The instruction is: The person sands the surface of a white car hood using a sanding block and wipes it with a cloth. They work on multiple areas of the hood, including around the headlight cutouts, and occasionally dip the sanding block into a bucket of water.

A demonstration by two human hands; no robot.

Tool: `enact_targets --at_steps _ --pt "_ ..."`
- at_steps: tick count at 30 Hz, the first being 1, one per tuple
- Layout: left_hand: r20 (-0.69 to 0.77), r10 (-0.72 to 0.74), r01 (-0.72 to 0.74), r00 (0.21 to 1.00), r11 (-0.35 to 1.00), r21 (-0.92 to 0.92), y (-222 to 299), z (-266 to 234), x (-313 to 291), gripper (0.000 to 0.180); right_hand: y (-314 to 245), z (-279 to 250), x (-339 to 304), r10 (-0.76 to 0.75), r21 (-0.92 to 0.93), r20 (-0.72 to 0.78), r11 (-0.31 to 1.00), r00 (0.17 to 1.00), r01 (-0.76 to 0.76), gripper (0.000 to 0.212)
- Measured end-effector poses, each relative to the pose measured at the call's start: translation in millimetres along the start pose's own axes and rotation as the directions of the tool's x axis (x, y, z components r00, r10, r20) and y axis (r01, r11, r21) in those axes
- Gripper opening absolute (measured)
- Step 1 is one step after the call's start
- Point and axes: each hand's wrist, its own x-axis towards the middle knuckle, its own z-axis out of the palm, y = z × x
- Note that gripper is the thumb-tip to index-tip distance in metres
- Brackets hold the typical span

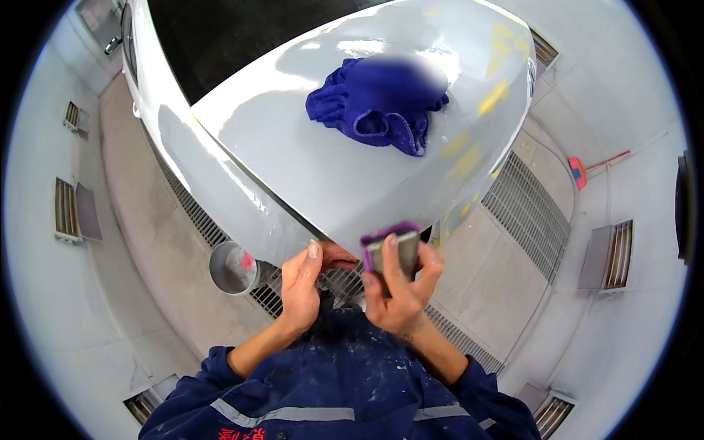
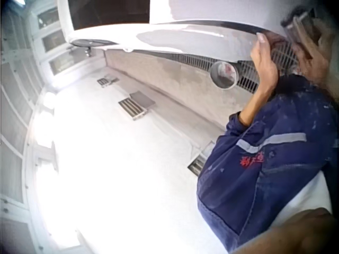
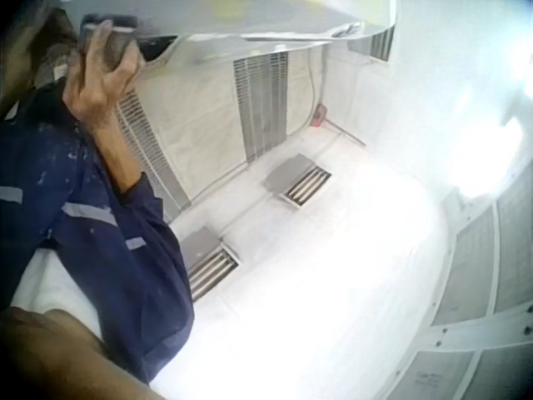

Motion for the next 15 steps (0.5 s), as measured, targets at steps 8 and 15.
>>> enact_targets --at_steps 8,15 --pt "0.022 0.010 -0.011 1.000 0.999 0.036 3.4 1.7 -2.0 0.057 4.7 -0.5 45.0 0.247 0.022 -0.104 0.969 0.963 -0.246 0.055" --pt "0.040 -0.041 0.037 0.998 0.995 0.094 8.0 -14.3 -9.2 0.047 8.8 -3.7 20.3 0.028 0.014 -0.002 1.000 1.000 -0.028 0.045"
